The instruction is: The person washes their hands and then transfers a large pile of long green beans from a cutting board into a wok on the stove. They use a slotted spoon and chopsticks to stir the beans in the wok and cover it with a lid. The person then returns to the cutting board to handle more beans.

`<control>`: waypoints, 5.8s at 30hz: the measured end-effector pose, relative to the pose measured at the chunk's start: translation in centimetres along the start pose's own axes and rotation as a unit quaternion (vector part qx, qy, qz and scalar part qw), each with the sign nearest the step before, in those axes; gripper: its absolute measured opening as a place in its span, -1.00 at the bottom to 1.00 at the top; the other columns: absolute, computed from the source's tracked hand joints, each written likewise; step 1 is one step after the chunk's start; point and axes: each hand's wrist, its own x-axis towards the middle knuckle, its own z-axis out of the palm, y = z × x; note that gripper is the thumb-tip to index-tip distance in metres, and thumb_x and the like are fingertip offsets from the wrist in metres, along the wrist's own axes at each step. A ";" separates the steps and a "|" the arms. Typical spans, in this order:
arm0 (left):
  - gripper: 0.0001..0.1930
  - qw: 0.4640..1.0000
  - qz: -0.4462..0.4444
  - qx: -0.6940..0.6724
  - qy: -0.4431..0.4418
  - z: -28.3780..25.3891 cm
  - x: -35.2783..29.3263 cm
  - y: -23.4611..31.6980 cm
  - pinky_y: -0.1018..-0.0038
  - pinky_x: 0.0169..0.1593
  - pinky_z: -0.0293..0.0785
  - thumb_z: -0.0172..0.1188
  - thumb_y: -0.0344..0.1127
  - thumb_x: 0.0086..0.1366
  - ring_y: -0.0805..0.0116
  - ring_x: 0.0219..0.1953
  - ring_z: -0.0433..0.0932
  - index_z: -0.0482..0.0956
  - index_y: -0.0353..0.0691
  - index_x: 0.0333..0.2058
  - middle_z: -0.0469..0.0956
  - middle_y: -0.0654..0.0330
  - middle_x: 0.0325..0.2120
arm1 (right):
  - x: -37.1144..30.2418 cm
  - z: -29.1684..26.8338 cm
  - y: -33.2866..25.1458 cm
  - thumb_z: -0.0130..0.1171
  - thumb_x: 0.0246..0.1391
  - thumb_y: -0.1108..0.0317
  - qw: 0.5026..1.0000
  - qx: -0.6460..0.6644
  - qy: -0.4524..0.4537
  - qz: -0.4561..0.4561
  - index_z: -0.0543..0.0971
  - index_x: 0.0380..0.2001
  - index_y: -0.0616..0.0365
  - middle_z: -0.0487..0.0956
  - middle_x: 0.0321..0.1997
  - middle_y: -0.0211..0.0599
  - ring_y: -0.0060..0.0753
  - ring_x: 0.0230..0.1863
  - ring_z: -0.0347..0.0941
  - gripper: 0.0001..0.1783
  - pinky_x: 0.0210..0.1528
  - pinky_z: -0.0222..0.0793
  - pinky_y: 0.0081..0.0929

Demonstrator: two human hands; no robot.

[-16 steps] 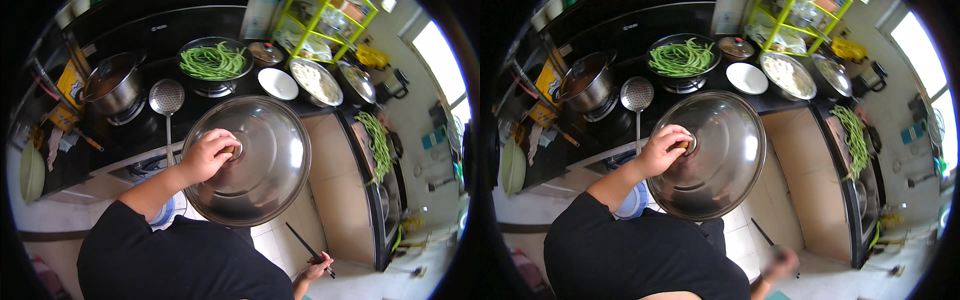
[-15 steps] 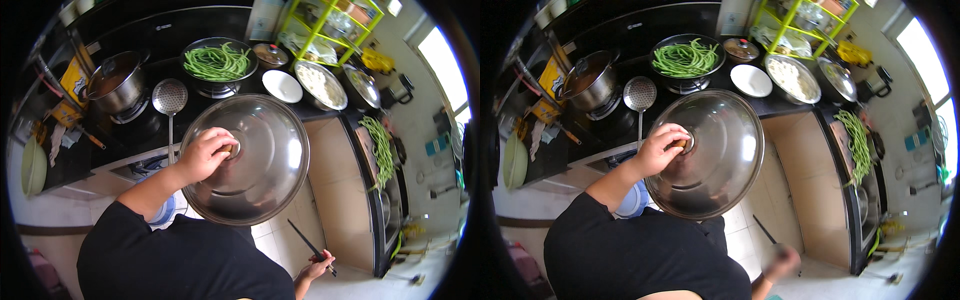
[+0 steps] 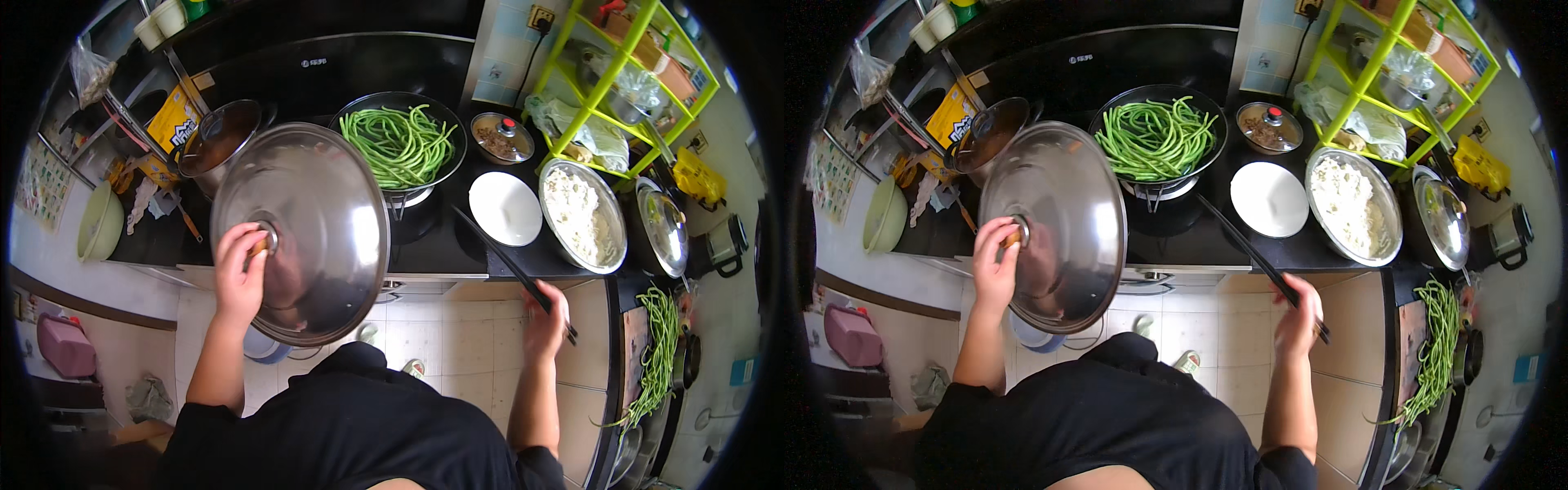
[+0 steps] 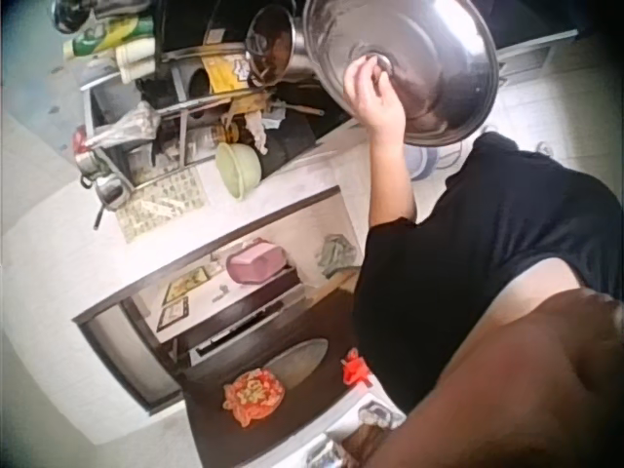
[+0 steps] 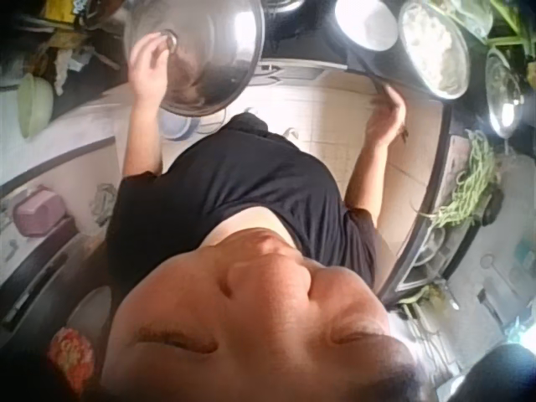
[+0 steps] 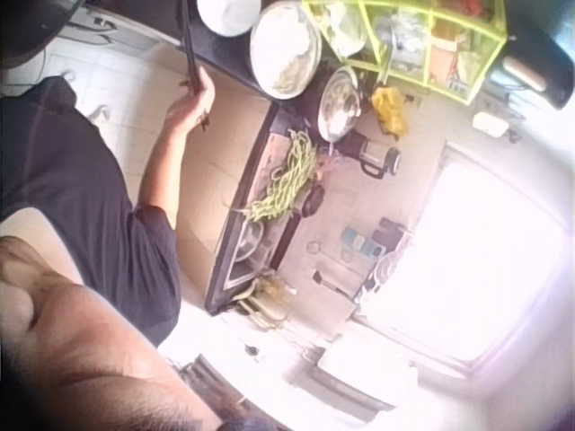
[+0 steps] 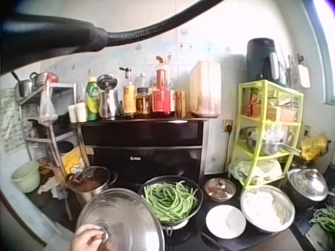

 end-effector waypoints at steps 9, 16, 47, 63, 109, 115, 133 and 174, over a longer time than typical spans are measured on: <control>-0.75 0.990 -0.050 0.097 0.089 -2.5 -0.7 -3.5 0.43 -0.02 0.38 0.05 -0.69 0.07 0.19 -0.07 0.42 0.48 -0.37 -0.24 0.39 0.05 -0.09 | 14.6 17.8 1.5 0.12 -0.13 0.51 0.778 -0.306 -0.398 -0.376 0.56 -0.34 0.14 0.51 -0.41 -0.31 -0.23 -0.37 0.39 -0.80 -0.30 0.27 -0.43; -0.76 0.981 -0.101 0.127 0.105 -2.8 -0.2 -4.8 0.42 0.02 0.35 0.06 -0.67 0.08 0.20 -0.06 0.42 0.49 -0.36 -0.23 0.41 0.06 -0.09 | 20.3 24.7 6.3 0.14 -0.10 0.41 0.675 -0.329 -0.504 -0.427 0.56 -0.40 0.05 0.53 -0.39 -0.39 -0.26 -0.25 0.39 -0.88 -0.16 0.22 -0.37; -0.77 0.989 -0.108 0.057 0.081 7.7 9.2 -2.6 0.49 0.02 0.33 0.10 -0.62 0.07 0.29 -0.06 0.42 0.50 -0.32 -0.24 0.43 0.15 -0.10 | 22.0 8.9 4.9 0.08 -0.05 0.51 0.836 -0.370 -0.325 -0.241 0.59 -0.38 0.17 0.56 -0.47 -0.33 -0.29 -0.40 0.40 -0.86 -0.17 0.19 -0.39; -0.77 0.996 -0.082 0.019 0.002 10.2 13.8 -3.3 0.53 -0.07 0.42 0.08 -0.63 0.09 0.32 -0.12 0.48 0.52 -0.33 -0.24 0.46 0.15 -0.14 | 21.7 8.5 5.7 0.01 0.01 0.50 0.859 -0.327 -0.332 -0.212 0.58 -0.38 0.22 0.56 -0.47 -0.30 -0.27 -0.40 0.40 -0.84 -0.16 0.22 -0.37; -0.56 0.961 0.039 0.214 -0.170 26.4 23.0 -6.9 0.34 0.16 0.24 0.25 -0.39 0.00 0.12 0.14 0.27 0.52 -0.04 -0.06 0.30 0.20 0.13 | 13.6 -2.3 3.2 -0.23 0.19 0.36 0.973 -0.194 0.035 -0.121 0.49 -0.34 0.34 0.50 -0.48 -0.16 -0.34 -0.38 0.38 -0.68 -0.23 0.29 -0.45; -0.54 0.973 0.106 0.178 -0.097 24.4 21.8 -4.6 0.24 0.23 0.10 0.28 -0.33 0.01 0.05 0.24 0.09 0.49 -0.05 -0.04 0.23 0.17 0.17 | 13.5 -2.4 4.4 -0.11 0.10 0.40 0.948 -0.294 0.025 -0.119 0.49 -0.25 0.29 0.51 -0.40 -0.17 -0.28 -0.31 0.41 -0.76 -0.19 0.31 -0.41; -0.74 0.986 0.060 -0.095 -0.127 17.6 7.0 -1.0 0.26 0.14 0.22 0.15 -0.52 0.05 0.05 0.07 0.36 0.51 -0.34 -0.22 0.45 0.03 -0.05 | 13.3 -1.8 9.8 0.19 -0.10 0.18 0.695 -0.665 -0.152 -0.227 0.49 -0.16 0.04 0.44 -0.21 -0.25 -0.20 -0.12 0.33 -0.61 -0.04 0.19 -0.27; -0.89 0.860 0.021 -0.320 -0.396 31.2 -1.5 17.7 0.43 -0.03 0.36 0.10 -0.58 0.10 0.26 -0.15 0.49 0.54 -0.35 -0.36 0.53 0.07 -0.24 | 0.0 -29.3 2.4 0.27 -0.28 0.41 0.726 -0.676 0.039 -0.124 0.49 -0.17 0.09 0.44 -0.02 -0.16 -0.10 0.03 0.32 -0.54 0.07 0.22 -0.19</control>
